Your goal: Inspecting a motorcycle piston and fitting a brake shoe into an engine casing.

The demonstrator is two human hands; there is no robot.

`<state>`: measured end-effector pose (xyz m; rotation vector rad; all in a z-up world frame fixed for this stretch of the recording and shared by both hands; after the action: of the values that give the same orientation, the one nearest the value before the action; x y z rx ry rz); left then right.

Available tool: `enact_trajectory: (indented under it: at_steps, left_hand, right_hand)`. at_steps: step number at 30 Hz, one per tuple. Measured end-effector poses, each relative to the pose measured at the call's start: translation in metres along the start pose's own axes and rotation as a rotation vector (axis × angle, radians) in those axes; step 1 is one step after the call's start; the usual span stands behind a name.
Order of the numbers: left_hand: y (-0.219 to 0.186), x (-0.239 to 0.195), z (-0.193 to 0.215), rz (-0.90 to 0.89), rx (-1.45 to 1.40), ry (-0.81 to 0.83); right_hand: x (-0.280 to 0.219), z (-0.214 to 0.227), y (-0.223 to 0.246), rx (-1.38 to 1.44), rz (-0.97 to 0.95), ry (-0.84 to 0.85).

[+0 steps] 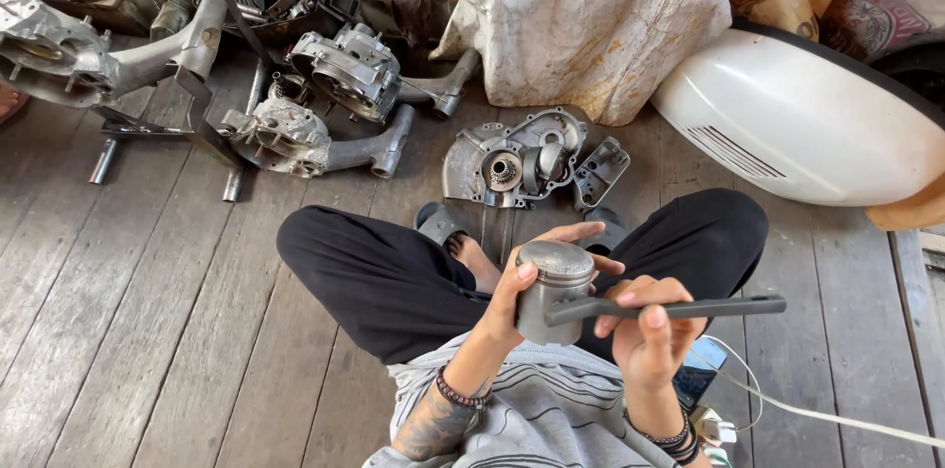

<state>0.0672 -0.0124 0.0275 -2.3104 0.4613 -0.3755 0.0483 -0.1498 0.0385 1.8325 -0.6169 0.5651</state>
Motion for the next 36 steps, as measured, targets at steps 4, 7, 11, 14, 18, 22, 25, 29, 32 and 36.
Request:
enact_trajectory:
  at_steps: [4,7,11,14,18,22,25,29,32,36]
  left_hand:
    - [0.002,0.001,0.002,-0.018,-0.068,0.044]
    - [0.001,0.000,0.003,-0.026,-0.071,0.031]
    - [-0.010,-0.004,0.004,-0.054,0.009,-0.022]
    - [-0.017,-0.013,0.008,-0.068,-0.007,-0.062]
    - [-0.022,-0.030,0.019,-0.141,-0.141,-0.026]
    - [-0.035,-0.044,0.028,-0.186,-0.153,-0.070]
    - [-0.045,-0.048,0.024,-0.238,-0.094,-0.056]
    - [-0.041,-0.049,0.011,-0.209,-0.206,0.024]
    - [-0.038,-0.048,0.016,-0.216,-0.214,-0.011]
    - [-0.033,-0.045,0.019,-0.211,-0.249,-0.021]
  right_hand:
    - [0.004,0.021,-0.008,-0.012,-0.037,-0.075]
    - [-0.002,0.024,-0.013,-0.020,-0.075,-0.102]
    - [-0.006,0.001,-0.008,0.058,-0.053,-0.002]
    - [0.000,-0.014,-0.004,0.016,-0.046,0.034]
    - [0.005,-0.034,-0.007,-0.035,-0.093,0.048]
    - [-0.010,-0.051,-0.010,-0.015,-0.077,0.150]
    - [-0.003,-0.053,-0.010,-0.018,-0.056,0.156]
    - [0.007,-0.047,-0.008,-0.030,-0.019,0.112]
    - [-0.009,-0.035,-0.007,-0.066,-0.015,0.090]
    - [-0.014,-0.023,-0.014,-0.083,-0.014,0.041]
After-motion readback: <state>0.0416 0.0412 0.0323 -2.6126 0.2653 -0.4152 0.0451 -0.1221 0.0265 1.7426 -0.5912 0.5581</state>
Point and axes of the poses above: each hand's wrist, its own x-axis towards the middle knuckle, its own z-axis out of the back of the hand, y = z × x, the point moved 8 cm from there along x, towards the middle knuckle, and after that the axes turned 8 degrees about z, right-handed, at the moved point
